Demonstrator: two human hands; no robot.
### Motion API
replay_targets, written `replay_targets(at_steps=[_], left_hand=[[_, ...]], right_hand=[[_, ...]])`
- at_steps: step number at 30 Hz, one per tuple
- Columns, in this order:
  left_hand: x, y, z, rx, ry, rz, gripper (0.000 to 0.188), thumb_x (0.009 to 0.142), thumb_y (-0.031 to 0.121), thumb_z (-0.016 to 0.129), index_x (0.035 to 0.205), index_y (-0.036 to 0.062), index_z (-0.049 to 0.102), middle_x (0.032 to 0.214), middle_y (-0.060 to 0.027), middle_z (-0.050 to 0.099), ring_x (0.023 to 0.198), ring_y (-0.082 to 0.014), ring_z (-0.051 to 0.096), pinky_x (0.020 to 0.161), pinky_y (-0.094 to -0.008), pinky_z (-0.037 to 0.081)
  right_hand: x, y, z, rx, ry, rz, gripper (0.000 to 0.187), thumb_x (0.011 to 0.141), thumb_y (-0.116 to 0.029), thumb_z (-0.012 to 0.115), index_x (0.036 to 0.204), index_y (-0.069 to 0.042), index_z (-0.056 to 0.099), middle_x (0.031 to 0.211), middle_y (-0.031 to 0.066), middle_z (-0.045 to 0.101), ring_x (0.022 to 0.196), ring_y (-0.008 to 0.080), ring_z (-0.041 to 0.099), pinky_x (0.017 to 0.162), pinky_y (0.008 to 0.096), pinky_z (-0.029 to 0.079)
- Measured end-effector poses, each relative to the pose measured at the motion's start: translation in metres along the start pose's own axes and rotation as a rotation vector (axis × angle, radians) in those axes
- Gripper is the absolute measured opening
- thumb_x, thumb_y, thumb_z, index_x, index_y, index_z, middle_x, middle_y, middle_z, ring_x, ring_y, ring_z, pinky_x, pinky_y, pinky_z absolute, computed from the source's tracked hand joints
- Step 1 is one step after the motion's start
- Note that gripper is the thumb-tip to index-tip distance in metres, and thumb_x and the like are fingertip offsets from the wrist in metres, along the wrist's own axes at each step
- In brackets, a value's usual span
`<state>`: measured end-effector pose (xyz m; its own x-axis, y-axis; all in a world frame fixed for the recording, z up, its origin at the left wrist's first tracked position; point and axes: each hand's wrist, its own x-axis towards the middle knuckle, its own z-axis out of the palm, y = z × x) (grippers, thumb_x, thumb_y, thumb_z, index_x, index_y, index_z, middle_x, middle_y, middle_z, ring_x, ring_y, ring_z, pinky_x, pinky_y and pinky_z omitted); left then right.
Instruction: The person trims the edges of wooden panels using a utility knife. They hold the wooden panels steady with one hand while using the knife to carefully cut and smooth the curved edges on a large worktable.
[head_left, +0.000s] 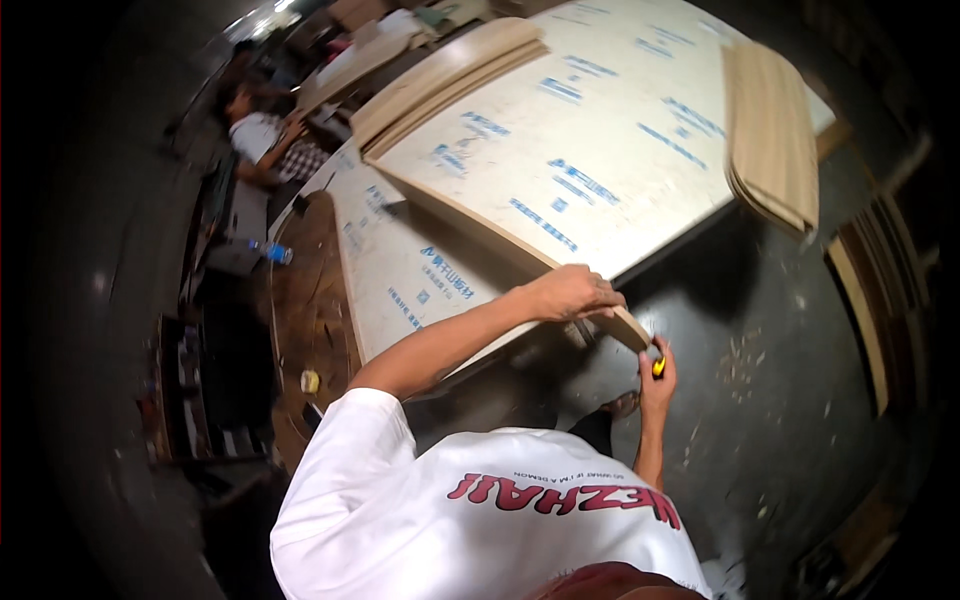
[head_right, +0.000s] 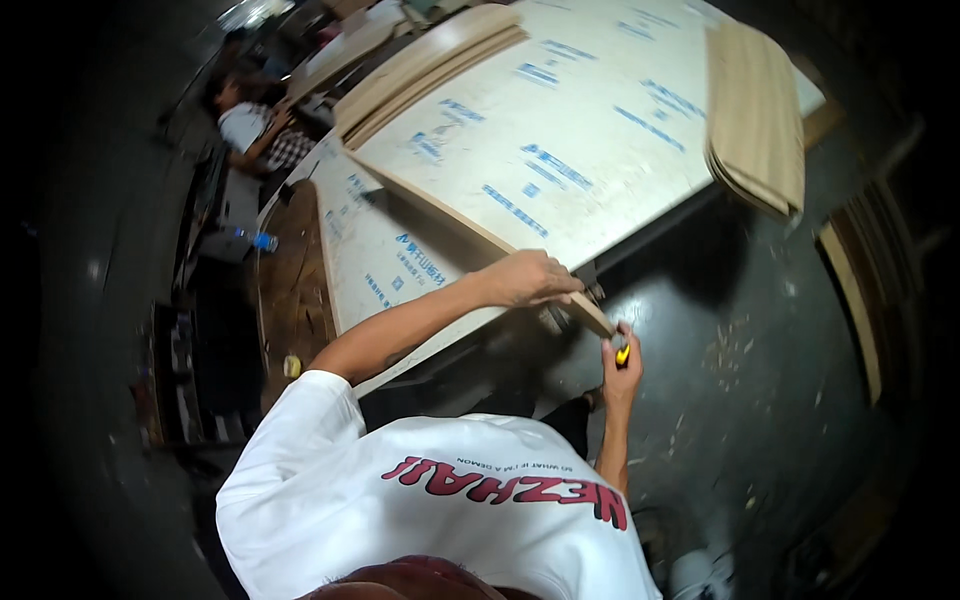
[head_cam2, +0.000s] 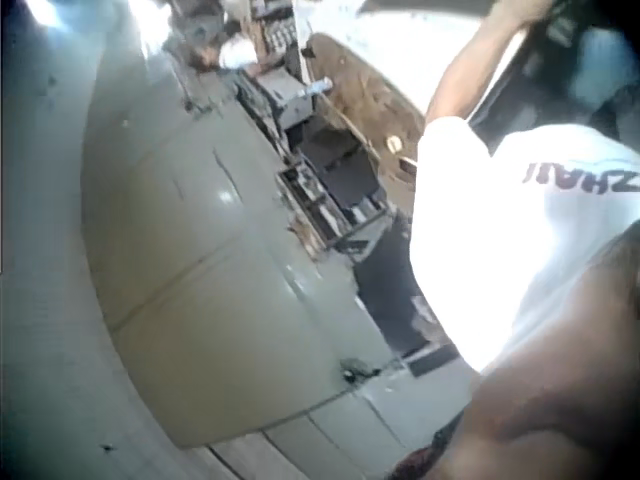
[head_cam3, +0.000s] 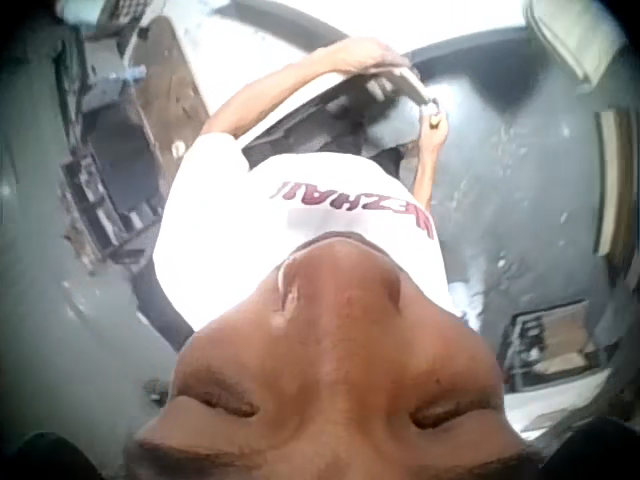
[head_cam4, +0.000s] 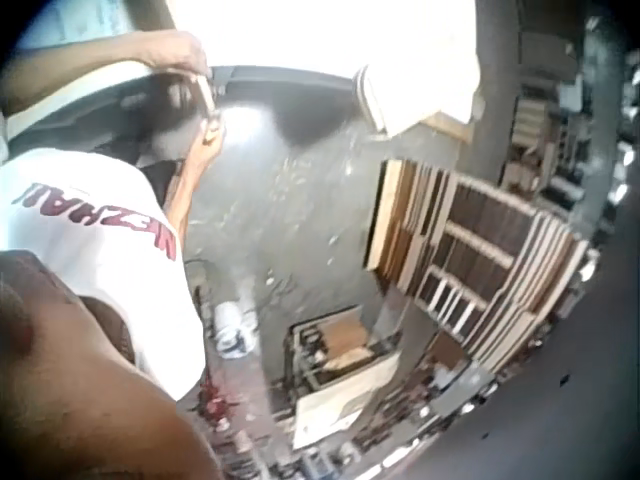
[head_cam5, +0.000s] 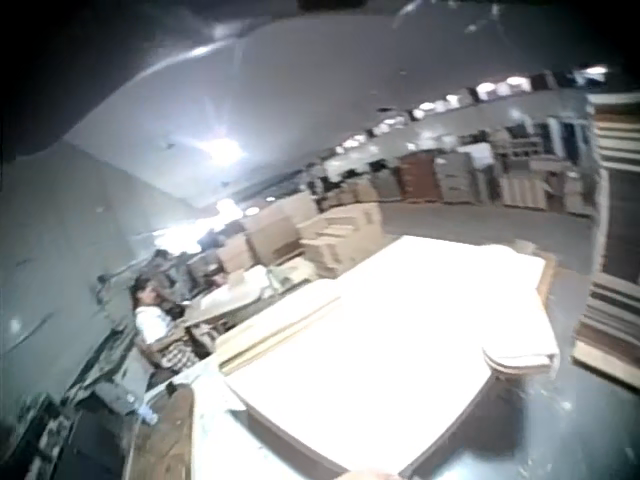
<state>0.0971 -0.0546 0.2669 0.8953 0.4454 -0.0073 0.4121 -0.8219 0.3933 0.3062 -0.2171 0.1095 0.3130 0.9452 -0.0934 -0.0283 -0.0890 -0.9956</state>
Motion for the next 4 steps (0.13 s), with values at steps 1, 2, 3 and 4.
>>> replay_targets(at_steps=[1, 2, 3, 4], left_hand=[[-0.009, -0.006, -0.003, 0.011, 0.025, -0.015, 0.03, 0.093, 0.031, 0.065, 0.112, 0.0085, 0.069, 0.093, -0.0094, 0.07, 0.089, -0.0273, 0.067, 0.077, -0.0381, 0.05], [-0.019, -0.016, -0.004, 0.024, 0.051, -0.02, 0.03, 0.094, 0.032, 0.064, 0.111, 0.0085, 0.069, 0.094, -0.0096, 0.07, 0.089, -0.0271, 0.067, 0.078, -0.0376, 0.051], [-0.034, -0.026, -0.006, -0.022, 0.07, -0.055, 0.029, 0.095, 0.032, 0.062, 0.113, 0.0091, 0.069, 0.097, -0.0104, 0.071, 0.091, -0.0264, 0.067, 0.08, -0.037, 0.051], [-0.044, -0.034, -0.015, -0.002, 0.009, -0.095, 0.03, 0.097, 0.031, 0.06, 0.119, 0.0123, 0.069, 0.1, -0.0094, 0.072, 0.094, -0.0261, 0.067, 0.084, -0.0379, 0.051]], right_hand=[[0.004, 0.004, 0.001, -0.004, -0.05, -0.03, 0.035, 0.092, -0.005, 0.065, 0.126, 0.002, 0.06, 0.122, 0.0137, 0.064, 0.114, 0.0224, 0.058, 0.102, 0.0335, 0.042], [0.009, 0.016, -0.002, -0.058, -0.05, -0.013, 0.034, 0.092, -0.005, 0.066, 0.125, 0.001, 0.061, 0.121, 0.0138, 0.064, 0.114, 0.0237, 0.059, 0.103, 0.0349, 0.041], [0.01, 0.034, -0.005, -0.105, -0.055, 0.01, 0.033, 0.091, -0.005, 0.067, 0.123, 0.001, 0.062, 0.121, 0.0138, 0.065, 0.114, 0.025, 0.059, 0.105, 0.0363, 0.04], [0.024, 0.031, 0.0, -0.115, -0.09, -0.012, 0.033, 0.091, -0.005, 0.067, 0.123, 0.001, 0.062, 0.121, 0.0138, 0.065, 0.114, 0.025, 0.059, 0.105, 0.0363, 0.04]])
